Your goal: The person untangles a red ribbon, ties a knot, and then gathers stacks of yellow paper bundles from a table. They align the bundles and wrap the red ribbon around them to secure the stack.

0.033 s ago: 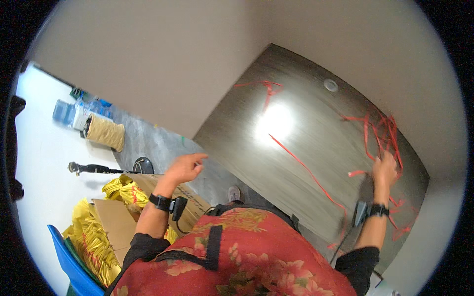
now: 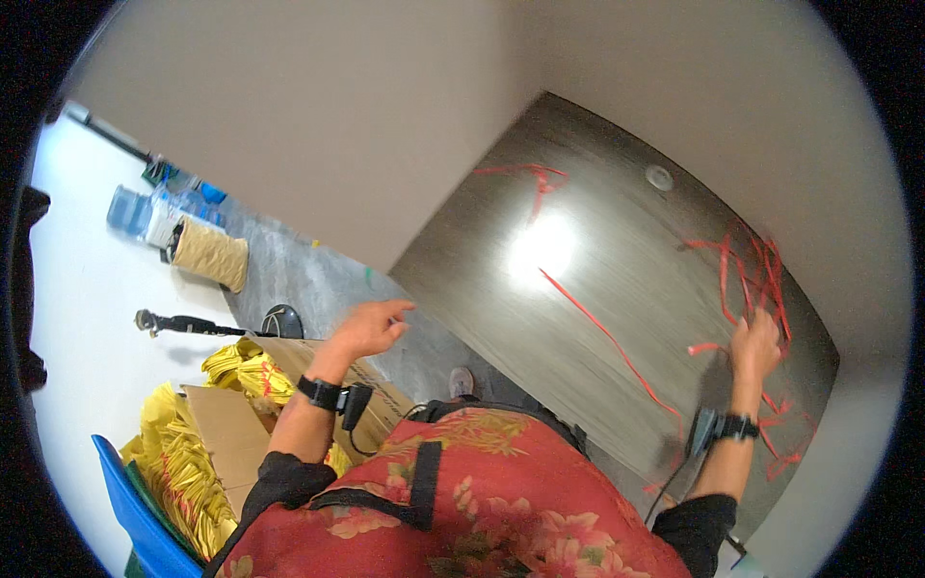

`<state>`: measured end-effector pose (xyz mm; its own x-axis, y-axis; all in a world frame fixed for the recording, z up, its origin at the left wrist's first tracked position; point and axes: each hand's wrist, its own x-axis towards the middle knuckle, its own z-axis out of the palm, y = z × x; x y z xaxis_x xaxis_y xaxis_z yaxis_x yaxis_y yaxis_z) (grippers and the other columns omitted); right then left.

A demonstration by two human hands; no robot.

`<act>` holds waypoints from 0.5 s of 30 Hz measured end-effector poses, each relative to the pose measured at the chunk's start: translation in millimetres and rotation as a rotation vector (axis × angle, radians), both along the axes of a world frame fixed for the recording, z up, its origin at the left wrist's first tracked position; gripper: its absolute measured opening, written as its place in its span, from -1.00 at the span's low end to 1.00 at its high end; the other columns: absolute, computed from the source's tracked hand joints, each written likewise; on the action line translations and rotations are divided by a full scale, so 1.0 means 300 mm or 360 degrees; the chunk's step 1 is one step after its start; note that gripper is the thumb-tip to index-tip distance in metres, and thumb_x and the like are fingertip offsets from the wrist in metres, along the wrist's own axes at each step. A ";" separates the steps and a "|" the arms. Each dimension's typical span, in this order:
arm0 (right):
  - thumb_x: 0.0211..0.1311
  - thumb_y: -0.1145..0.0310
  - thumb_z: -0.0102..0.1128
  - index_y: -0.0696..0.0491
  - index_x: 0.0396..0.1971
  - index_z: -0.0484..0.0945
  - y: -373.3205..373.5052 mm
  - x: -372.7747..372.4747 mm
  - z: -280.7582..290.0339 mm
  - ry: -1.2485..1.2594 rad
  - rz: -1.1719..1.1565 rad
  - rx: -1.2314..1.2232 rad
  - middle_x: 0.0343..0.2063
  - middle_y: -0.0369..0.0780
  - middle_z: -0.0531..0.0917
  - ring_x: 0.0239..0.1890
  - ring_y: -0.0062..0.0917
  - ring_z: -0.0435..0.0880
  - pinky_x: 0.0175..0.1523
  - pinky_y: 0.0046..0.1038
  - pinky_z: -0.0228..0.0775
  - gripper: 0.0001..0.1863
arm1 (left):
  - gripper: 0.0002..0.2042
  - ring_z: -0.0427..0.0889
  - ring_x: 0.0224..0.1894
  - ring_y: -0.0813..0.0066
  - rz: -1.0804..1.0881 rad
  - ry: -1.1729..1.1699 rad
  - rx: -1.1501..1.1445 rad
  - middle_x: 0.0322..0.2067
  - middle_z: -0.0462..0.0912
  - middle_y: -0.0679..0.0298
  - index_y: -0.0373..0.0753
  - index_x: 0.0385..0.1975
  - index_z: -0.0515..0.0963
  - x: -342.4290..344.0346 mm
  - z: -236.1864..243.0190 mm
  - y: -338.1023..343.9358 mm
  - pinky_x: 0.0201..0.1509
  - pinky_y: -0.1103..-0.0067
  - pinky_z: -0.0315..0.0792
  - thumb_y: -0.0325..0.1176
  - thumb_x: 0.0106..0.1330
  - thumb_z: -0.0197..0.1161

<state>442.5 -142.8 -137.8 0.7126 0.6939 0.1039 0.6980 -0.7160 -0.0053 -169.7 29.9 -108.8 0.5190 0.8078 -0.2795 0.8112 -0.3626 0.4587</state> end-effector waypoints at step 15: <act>0.26 0.33 0.23 0.15 -0.12 0.62 0.460 -1.313 0.013 0.1840 0.0869 0.0085 -0.35 -0.24 0.69 -0.29 -0.61 0.61 -0.14 -0.49 0.47 -0.74 | -0.66 0.61 -0.04 0.00 0.0255 -0.0240 -0.0117 -0.17 0.69 0.02 -0.18 0.04 0.54 -0.585 0.152 0.331 0.03 0.21 0.47 -0.29 0.26 0.20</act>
<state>48.5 -4.6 -133.8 0.0315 0.9378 -0.3457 0.4701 -0.3192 -0.8229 -345.3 129.0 -63.3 0.4264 0.8635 -0.2694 0.7758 -0.1960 0.5997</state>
